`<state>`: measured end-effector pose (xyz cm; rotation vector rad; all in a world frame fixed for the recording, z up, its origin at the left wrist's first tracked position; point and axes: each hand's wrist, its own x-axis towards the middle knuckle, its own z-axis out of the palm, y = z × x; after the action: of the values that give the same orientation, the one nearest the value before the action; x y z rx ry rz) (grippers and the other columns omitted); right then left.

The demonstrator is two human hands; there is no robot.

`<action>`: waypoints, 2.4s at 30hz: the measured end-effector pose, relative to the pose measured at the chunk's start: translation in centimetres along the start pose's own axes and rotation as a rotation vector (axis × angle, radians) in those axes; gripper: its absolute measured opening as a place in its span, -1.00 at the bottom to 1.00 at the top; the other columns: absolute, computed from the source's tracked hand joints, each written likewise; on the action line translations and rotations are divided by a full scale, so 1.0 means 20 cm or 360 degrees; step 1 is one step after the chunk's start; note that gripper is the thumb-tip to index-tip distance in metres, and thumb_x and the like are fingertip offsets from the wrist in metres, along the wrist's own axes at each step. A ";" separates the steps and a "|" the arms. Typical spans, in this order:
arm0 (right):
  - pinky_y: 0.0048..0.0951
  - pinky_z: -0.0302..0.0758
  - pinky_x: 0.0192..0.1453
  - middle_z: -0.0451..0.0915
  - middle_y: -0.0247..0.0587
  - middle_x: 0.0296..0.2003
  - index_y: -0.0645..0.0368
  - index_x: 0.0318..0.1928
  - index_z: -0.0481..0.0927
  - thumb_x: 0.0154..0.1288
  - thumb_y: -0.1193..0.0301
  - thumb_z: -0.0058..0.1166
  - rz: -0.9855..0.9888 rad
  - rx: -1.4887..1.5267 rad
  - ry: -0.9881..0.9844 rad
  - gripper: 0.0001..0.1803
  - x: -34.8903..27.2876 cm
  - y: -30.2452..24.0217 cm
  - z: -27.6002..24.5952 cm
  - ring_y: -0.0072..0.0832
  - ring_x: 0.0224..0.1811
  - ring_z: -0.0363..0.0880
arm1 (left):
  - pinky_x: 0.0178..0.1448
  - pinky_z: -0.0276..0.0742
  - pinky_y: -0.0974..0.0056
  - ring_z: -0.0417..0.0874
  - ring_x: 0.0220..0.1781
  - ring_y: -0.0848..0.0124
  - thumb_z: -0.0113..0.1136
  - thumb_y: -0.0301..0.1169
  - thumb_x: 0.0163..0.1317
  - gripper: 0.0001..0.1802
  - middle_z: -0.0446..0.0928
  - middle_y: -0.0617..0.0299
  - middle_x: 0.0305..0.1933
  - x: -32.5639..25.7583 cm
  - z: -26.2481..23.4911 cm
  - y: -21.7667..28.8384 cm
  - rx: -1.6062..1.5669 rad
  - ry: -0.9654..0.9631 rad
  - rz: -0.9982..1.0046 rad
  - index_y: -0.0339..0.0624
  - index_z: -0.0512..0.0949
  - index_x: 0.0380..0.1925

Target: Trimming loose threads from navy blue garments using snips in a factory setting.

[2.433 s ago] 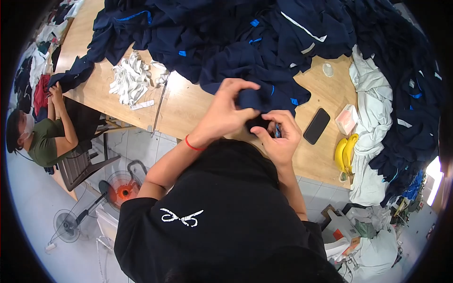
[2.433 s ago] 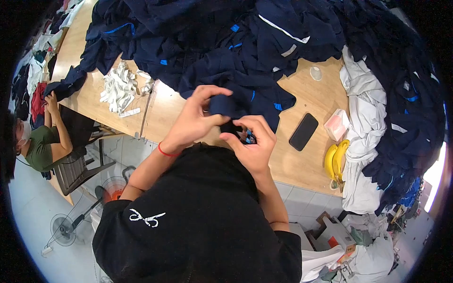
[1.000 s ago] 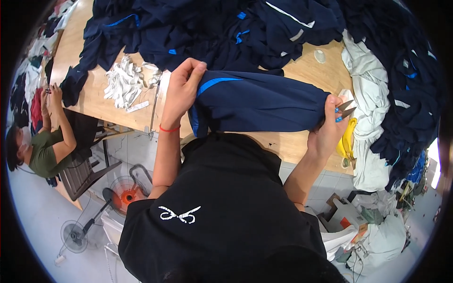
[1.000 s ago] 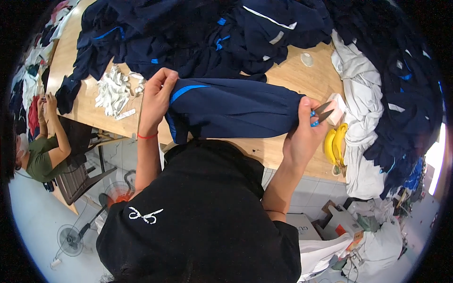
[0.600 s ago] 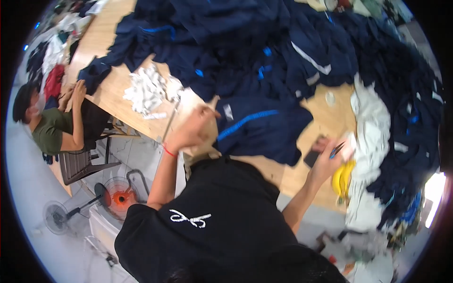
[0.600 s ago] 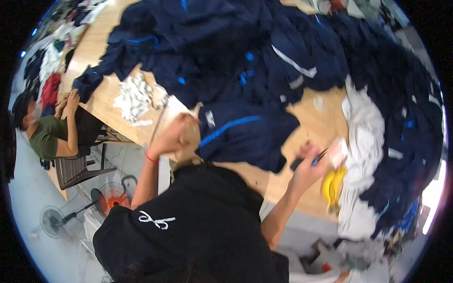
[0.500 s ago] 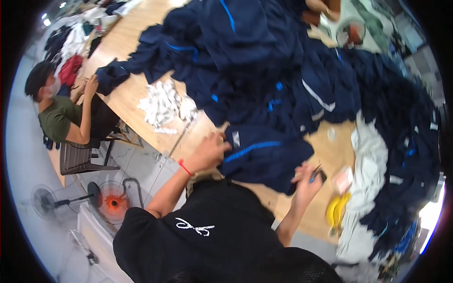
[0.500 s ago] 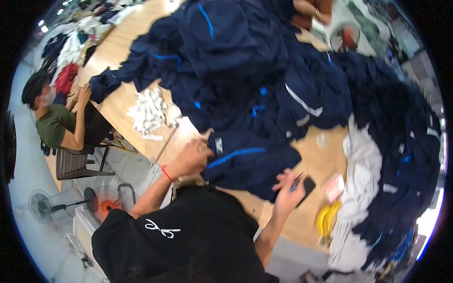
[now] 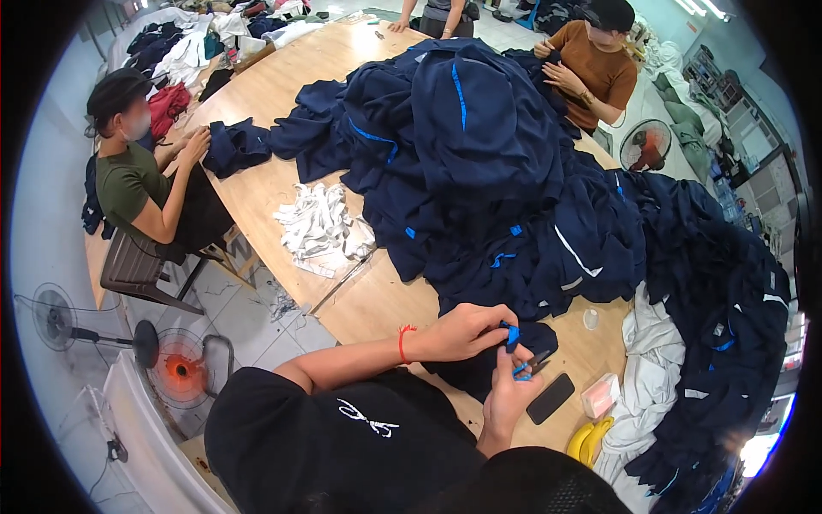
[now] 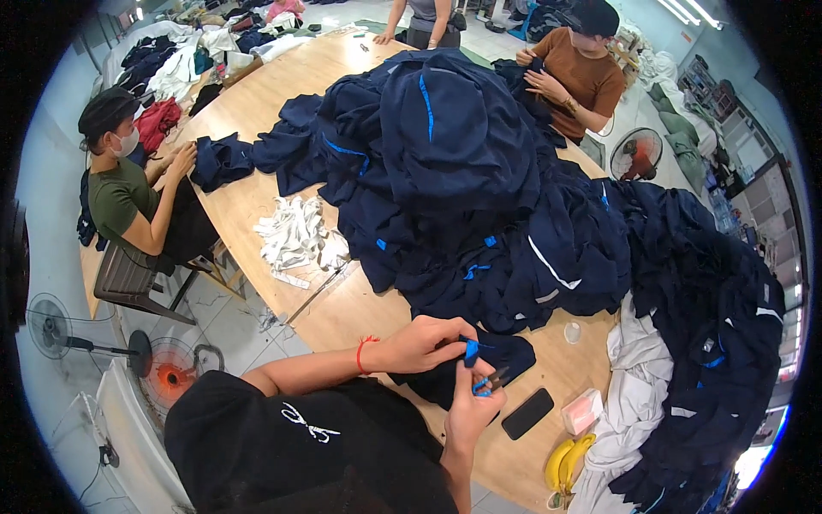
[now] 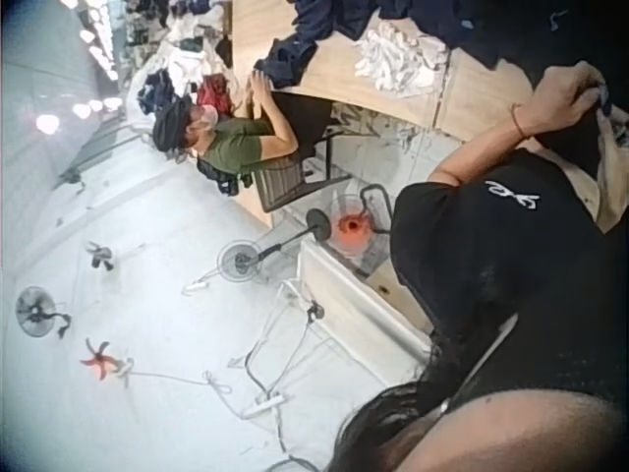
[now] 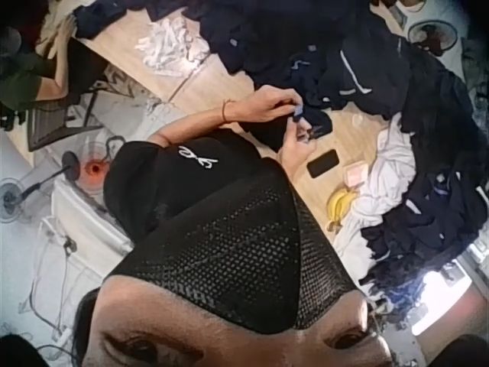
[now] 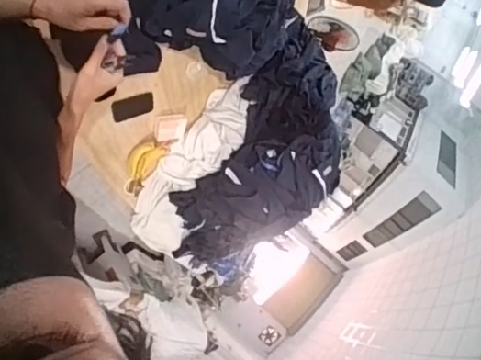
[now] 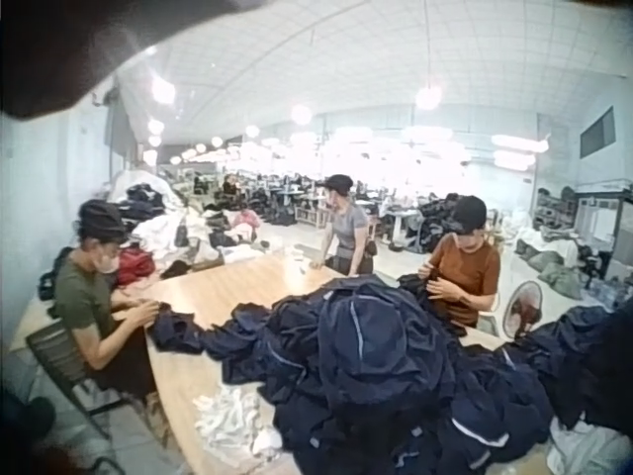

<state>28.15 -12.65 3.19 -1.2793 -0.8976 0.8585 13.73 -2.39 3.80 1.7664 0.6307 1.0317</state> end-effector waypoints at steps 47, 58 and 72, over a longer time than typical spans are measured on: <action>-0.69 0.31 -0.44 0.50 -0.37 -0.17 0.21 0.01 0.55 0.53 0.43 0.23 -0.0032 0.0615 -0.0044 -0.82 -0.07 -0.18 -0.31 -0.70 -0.33 0.42 | 0.18 0.66 0.15 0.68 0.10 0.12 0.50 -0.21 0.27 -0.43 0.56 -0.01 0.14 -0.26 0.17 -0.52 0.0272 -0.0277 -0.0568 -0.12 0.57 0.23; -0.70 0.23 -0.40 0.66 -0.34 -0.12 0.30 0.05 0.67 0.56 0.53 0.22 -0.0614 -0.0632 0.0616 -0.84 0.08 -0.07 -0.52 -0.81 -0.39 0.41 | -0.24 0.47 0.46 0.57 -0.30 0.64 0.39 -0.44 0.44 -0.87 0.65 0.44 -0.30 -0.08 -0.05 -0.34 -0.0972 0.0826 -0.0992 -0.20 0.75 -0.09; -0.60 0.49 -0.13 0.79 -0.24 -0.10 0.35 0.13 0.70 0.45 0.68 0.21 0.0055 0.0165 -0.0137 -0.72 -0.02 -0.18 -0.15 -0.70 -0.20 0.62 | -0.14 0.58 0.37 0.50 -0.12 0.40 0.56 -0.44 0.17 -0.55 0.38 0.09 0.09 -0.21 0.23 -0.41 0.0381 0.0005 -0.0527 -0.15 0.65 0.08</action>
<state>30.84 -14.46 6.45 -1.1780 -0.8895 0.9810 15.88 -4.51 -6.07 1.7846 1.0451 0.7545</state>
